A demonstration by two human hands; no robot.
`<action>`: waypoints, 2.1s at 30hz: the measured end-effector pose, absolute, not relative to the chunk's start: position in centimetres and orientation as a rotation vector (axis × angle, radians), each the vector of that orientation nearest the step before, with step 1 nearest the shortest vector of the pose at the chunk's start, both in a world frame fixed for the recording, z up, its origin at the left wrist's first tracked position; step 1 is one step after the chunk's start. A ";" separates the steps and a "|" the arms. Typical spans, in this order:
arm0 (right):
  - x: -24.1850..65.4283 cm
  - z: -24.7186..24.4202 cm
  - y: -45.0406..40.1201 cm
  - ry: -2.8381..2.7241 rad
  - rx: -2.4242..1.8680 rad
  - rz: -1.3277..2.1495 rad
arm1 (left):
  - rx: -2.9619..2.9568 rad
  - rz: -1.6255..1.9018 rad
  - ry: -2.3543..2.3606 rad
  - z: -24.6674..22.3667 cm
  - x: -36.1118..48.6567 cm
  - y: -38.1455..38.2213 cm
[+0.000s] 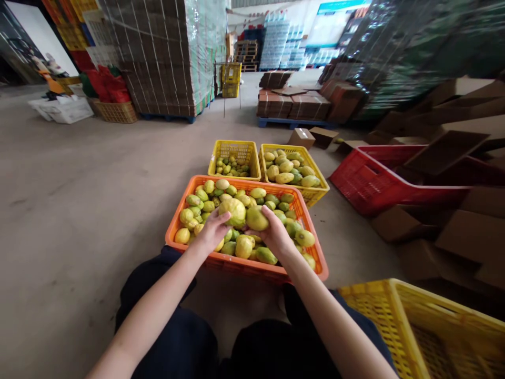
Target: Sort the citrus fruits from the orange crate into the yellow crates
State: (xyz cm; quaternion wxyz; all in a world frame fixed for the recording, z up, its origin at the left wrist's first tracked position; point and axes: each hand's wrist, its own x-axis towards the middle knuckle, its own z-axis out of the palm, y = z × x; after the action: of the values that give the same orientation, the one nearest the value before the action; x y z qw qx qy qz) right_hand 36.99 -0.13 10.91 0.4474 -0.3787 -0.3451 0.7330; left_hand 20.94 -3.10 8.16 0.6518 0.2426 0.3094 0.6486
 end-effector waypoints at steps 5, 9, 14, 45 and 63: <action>37.4 11.6 -0.6 -0.812 -1.185 1.901 | 0.415 1.262 0.832 7.4 20.7 -3.7; 37.6 11.7 -0.9 -0.812 -1.302 1.916 | 0.413 1.091 1.051 7.7 19.7 -4.3; 36.9 11.4 -0.9 -0.716 -1.321 2.109 | 0.162 0.951 0.976 8.3 18.5 -4.5; 36.9 11.0 -1.0 -0.008 -0.737 1.994 | -0.060 1.409 0.502 11.3 22.4 -2.6; 36.6 9.5 -0.3 -0.053 -0.963 1.946 | -0.263 1.565 0.706 9.7 20.9 -1.6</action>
State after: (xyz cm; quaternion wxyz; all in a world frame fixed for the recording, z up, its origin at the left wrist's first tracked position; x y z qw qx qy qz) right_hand 36.61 -0.27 9.53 0.4661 -0.3925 -0.0215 0.7927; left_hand 20.92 -1.57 9.74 0.6462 -0.1155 0.3101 0.6876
